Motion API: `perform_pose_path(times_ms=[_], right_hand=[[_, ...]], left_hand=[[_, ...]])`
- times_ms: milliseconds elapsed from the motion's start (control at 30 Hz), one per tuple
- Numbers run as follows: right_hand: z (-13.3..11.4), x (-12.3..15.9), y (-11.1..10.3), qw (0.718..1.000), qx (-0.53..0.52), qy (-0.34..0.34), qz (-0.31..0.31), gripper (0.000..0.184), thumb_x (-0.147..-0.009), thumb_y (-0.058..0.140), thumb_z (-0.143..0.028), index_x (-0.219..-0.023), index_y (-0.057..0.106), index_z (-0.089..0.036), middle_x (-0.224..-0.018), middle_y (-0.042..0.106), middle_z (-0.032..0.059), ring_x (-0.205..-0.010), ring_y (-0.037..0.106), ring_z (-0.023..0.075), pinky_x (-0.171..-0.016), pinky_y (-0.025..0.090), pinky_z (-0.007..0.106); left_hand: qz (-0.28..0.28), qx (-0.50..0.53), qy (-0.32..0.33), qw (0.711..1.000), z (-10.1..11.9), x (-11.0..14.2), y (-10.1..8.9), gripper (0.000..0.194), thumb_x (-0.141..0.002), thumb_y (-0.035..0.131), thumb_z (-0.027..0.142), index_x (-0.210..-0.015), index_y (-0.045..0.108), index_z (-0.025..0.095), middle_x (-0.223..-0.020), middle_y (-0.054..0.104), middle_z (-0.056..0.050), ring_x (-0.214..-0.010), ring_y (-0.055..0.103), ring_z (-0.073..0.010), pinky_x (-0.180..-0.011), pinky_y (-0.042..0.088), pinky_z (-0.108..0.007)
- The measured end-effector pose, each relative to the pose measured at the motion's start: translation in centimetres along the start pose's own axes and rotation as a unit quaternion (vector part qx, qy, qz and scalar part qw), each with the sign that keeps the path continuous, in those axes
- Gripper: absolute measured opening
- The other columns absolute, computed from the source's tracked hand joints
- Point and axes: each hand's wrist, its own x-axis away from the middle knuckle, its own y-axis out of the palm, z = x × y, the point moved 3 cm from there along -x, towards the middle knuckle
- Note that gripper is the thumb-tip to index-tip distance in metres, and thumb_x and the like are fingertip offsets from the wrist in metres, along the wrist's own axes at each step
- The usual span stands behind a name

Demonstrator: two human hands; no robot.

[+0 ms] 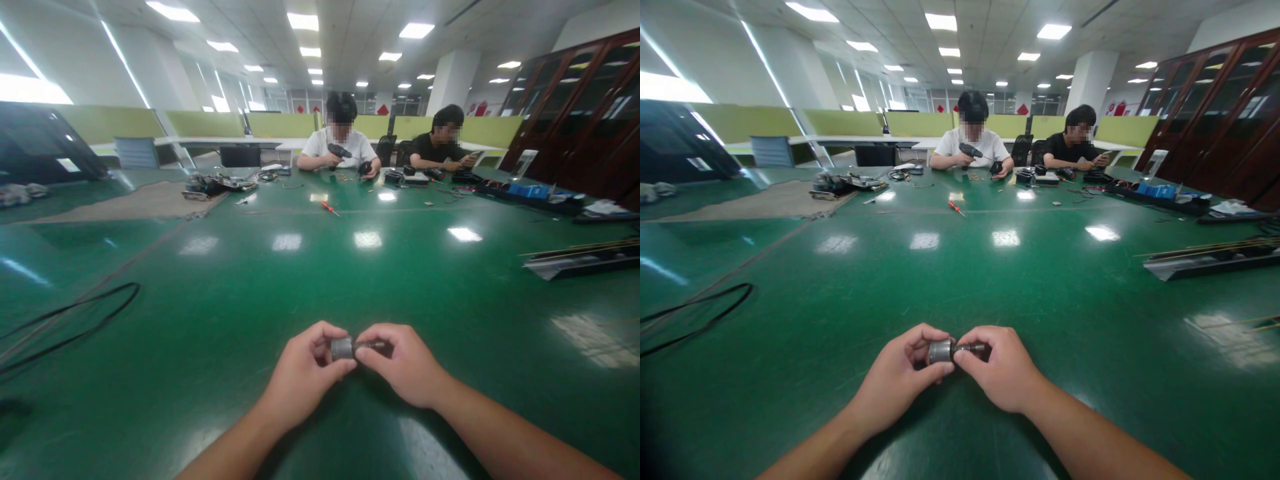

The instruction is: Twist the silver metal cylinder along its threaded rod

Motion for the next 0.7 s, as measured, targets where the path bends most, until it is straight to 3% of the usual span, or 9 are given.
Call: perform_pose_path(times_ms=[200, 700], right_hand=[[-0.02, 0.05, 0.02, 1.0, -0.004, 0.001, 0.005, 0.011, -0.082, 0.069, -0.025, -0.087, 0.077, -0.02, -0.081, 0.075, 0.0026, -0.072, 0.066, 0.0179, -0.067, 0.048, 0.027], [-0.09, 0.07, 0.12, 1.0, 0.003, -0.002, 0.013, 0.011, -0.082, 0.07, -0.026, -0.088, 0.076, -0.02, -0.079, 0.074, 0.0017, -0.071, 0.065, 0.0174, -0.066, 0.047, 0.026]], left_hand=[[0.0, -0.014, 0.013, 1.0, 0.44, -0.03, -0.1, 0.029, -0.074, 0.076, 0.018, -0.099, 0.062, 0.016, -0.09, 0.073, -0.005, -0.085, 0.069, -0.0219, -0.079, 0.052, -0.033], [-0.004, -0.028, 0.017, 0.999, 0.51, 0.0, -0.41, 0.027, -0.075, 0.075, 0.021, -0.098, 0.063, 0.017, -0.091, 0.073, -0.005, -0.085, 0.068, -0.0219, -0.078, 0.051, -0.033]])
